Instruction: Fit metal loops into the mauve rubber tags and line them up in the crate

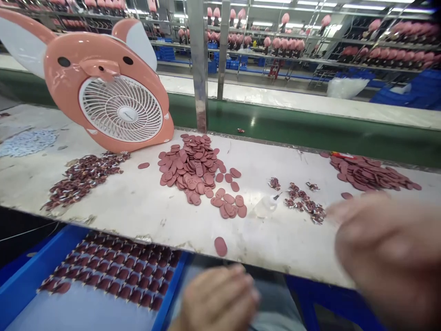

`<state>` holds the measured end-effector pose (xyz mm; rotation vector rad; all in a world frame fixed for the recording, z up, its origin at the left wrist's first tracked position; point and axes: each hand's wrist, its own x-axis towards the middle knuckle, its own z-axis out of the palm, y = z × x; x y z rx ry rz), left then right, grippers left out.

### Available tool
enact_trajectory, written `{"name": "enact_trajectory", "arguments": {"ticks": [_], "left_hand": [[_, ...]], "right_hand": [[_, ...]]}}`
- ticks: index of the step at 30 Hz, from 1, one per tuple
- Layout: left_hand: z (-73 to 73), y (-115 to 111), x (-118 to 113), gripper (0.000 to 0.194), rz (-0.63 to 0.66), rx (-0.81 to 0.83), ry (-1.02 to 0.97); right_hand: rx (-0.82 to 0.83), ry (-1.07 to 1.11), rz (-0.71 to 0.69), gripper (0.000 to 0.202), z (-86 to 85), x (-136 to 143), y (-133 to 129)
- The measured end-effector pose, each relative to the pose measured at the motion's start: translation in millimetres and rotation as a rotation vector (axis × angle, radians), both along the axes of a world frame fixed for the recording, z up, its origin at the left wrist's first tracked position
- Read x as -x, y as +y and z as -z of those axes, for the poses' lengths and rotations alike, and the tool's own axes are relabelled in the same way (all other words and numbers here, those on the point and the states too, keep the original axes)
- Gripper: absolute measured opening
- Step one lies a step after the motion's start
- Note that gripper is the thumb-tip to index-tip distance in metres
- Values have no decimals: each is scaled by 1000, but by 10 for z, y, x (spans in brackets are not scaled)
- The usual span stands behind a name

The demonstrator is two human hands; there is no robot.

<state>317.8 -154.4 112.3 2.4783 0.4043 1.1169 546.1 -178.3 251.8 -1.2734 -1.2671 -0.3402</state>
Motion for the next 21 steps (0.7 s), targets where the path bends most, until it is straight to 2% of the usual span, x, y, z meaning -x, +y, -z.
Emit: {"name": "enact_trajectory", "arguments": {"ticks": [1,2,3,4,6,8,10,12,14,17,19,21], "left_hand": [[-13,129,24,25,-98,-99,2],[-25,240,51,30,-189,-165,37],[-35,327,75,31,-232,-207,74],[-39,391,96,32,-261,-237,114],[-40,456,127,30,-250,-252,155],[-39,469,152,31,-226,-264,209],[-47,465,183,38,-188,-271,304],[-61,458,220,46,-150,-246,393],[-72,452,260,51,-136,-195,418],[-69,446,311,51,-90,-126,396],[-56,444,335,49,-64,-97,356],[-45,435,347,48,-70,-97,294]], "right_hand": [[-71,-23,92,28,-95,-298,231],[-89,-44,144,31,-160,-588,506],[-36,-60,186,38,-184,-859,812],[86,-90,196,33,-161,-1100,1135],[400,-159,179,27,15,-1470,1768],[667,-212,165,29,294,-1684,2306],[847,-252,160,35,564,-1774,2712],[971,-277,158,36,747,-1794,2989],[1055,-289,169,34,818,-1793,3143],[1116,-292,210,30,743,-1801,3122],[1136,-288,231,31,618,-1817,2916],[1171,-273,236,35,480,-1833,2570]]}}
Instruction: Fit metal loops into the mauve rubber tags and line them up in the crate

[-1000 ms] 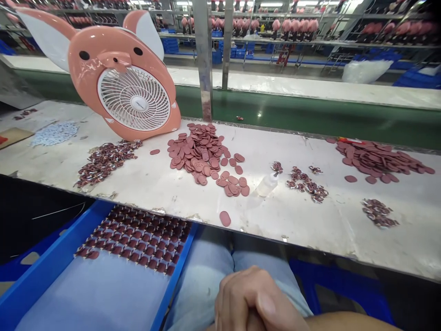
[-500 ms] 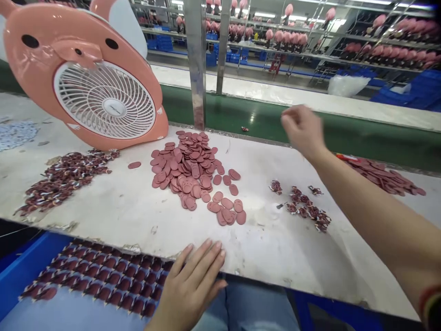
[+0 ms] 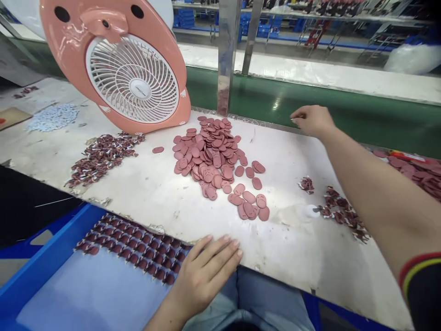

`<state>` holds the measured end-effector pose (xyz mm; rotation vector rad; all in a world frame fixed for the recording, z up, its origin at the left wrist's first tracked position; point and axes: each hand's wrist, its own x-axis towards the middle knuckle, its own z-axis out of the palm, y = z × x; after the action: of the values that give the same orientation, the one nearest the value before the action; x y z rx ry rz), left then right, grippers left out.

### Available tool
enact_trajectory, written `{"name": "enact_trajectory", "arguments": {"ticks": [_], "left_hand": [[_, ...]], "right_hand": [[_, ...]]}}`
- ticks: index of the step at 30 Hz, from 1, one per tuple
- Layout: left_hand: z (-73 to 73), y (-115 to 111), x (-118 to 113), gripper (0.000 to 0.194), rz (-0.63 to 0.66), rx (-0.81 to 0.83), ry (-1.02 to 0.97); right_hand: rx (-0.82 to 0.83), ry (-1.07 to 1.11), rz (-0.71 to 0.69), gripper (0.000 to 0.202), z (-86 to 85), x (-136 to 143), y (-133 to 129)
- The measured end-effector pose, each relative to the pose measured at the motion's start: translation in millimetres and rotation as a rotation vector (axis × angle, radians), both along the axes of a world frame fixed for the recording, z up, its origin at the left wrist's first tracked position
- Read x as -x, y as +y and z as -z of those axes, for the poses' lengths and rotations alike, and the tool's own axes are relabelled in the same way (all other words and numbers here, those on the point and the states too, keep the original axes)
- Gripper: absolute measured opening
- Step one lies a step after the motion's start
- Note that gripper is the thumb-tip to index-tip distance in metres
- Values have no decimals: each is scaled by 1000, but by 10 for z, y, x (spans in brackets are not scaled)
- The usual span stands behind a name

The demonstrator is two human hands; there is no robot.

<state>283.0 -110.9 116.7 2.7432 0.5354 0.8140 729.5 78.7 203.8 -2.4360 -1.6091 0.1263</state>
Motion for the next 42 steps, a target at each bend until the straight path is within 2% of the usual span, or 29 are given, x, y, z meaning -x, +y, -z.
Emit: {"name": "enact_trajectory", "arguments": {"ticks": [3,5,7,10,12,13,15,16,18,19,21,23,25,29,32,34,38,42], "left_hand": [[-17,-69,-7,45,-52,5,-127],[-79,-166,-27,41,-103,155,-272],[-193,-290,-60,33,-205,489,-435],[-415,-471,-134,28,-372,1158,-549],[-536,-560,-194,33,-413,1462,-604],[-574,-595,-225,34,-419,1540,-638],[-599,-647,-284,33,-424,1584,-680],[-590,-668,-310,33,-431,1572,-682],[-550,-706,-351,33,-445,1528,-674],[-527,-723,-363,33,-459,1508,-674],[-493,-758,-365,31,-488,1483,-673],[-480,-784,-335,32,-488,1482,-643],[-478,-785,-279,36,-487,1508,-601],[-427,-700,-172,46,-451,1634,-394],[-321,-628,-150,36,-325,1679,-204],[-232,-602,-154,35,-234,1745,-149],[-57,-592,-180,40,-82,1865,-108],[69,-611,-198,44,28,1894,-77]], "right_hand": [[91,54,41,30,-157,-16,-659],[130,80,99,24,-211,-18,-1082],[125,95,150,18,-246,4,-1440],[4,113,193,12,-305,167,-1903],[-180,127,198,17,-334,444,-2220],[-292,144,180,16,-331,645,-2385],[-452,253,58,18,-265,1151,-2706],[-474,342,-42,20,-197,1431,-2847],[-398,530,-273,22,-6,1965,-3052],[-362,607,-354,24,99,2188,-3109],[-331,691,-419,21,274,2486,-3135],[-326,702,-447,13,353,2573,-3084],[-294,660,-524,10,321,2502,-3013],[-121,442,-805,9,100,2277,-2911],[2,253,-1003,10,-15,2246,-2860],[48,171,-1096,8,-36,2272,-2838],[46,108,-1195,9,7,2335,-2831],[-67,122,-1199,8,74,2356,-2846]]}}
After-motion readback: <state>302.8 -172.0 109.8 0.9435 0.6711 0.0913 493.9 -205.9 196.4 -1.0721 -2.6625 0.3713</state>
